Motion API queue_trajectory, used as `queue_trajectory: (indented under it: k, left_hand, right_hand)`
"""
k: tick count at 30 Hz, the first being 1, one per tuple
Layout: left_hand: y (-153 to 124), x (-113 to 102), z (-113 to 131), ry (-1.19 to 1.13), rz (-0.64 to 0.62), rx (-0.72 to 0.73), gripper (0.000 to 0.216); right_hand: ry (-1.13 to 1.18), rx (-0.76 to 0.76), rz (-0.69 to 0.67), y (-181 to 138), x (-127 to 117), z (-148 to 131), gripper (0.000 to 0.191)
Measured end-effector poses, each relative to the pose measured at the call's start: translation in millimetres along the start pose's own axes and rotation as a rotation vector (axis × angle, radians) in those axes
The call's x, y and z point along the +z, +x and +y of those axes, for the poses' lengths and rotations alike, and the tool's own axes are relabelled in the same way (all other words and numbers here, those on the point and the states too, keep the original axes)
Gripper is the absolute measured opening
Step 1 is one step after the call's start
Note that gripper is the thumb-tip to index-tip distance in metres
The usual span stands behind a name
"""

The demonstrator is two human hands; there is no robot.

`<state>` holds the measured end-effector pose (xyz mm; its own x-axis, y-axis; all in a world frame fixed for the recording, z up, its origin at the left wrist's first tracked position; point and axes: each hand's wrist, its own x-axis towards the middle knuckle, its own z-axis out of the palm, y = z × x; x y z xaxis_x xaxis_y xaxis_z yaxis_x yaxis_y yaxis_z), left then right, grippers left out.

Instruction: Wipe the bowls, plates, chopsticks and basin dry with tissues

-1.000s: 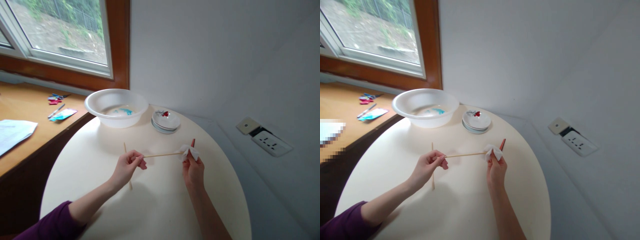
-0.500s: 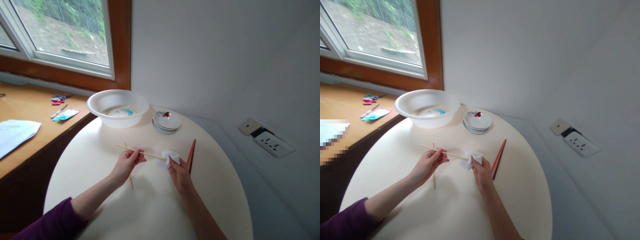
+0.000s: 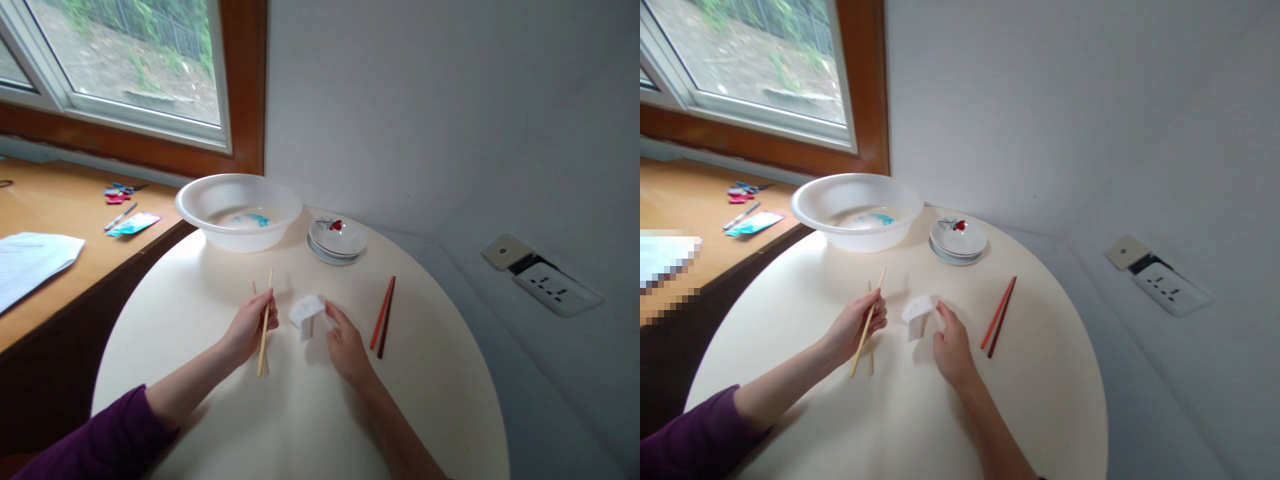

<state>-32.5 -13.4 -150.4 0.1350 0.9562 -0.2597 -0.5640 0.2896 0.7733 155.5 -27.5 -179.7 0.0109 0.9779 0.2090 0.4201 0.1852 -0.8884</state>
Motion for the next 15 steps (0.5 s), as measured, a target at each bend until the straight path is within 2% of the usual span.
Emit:
queue_trajectory:
  k: [6, 11, 15]
  left_hand:
    - [-5, 3, -3, 0.151, -0.094, 0.004, 0.035]
    - [-5, 2, -6, 0.251, -0.164, 0.013, 0.03]
    - [-6, 2, -7, 0.264, -0.151, 0.007, 0.029]
  right_hand:
    - [-0.123, -0.194, 0.18, -2, -7, -8, 0.04]
    - [-0.146, -0.182, 0.128, -2, -3, -7, 0.033]
    - [-0.37, -0.148, 0.079, 0, 0, 5, 0.033]
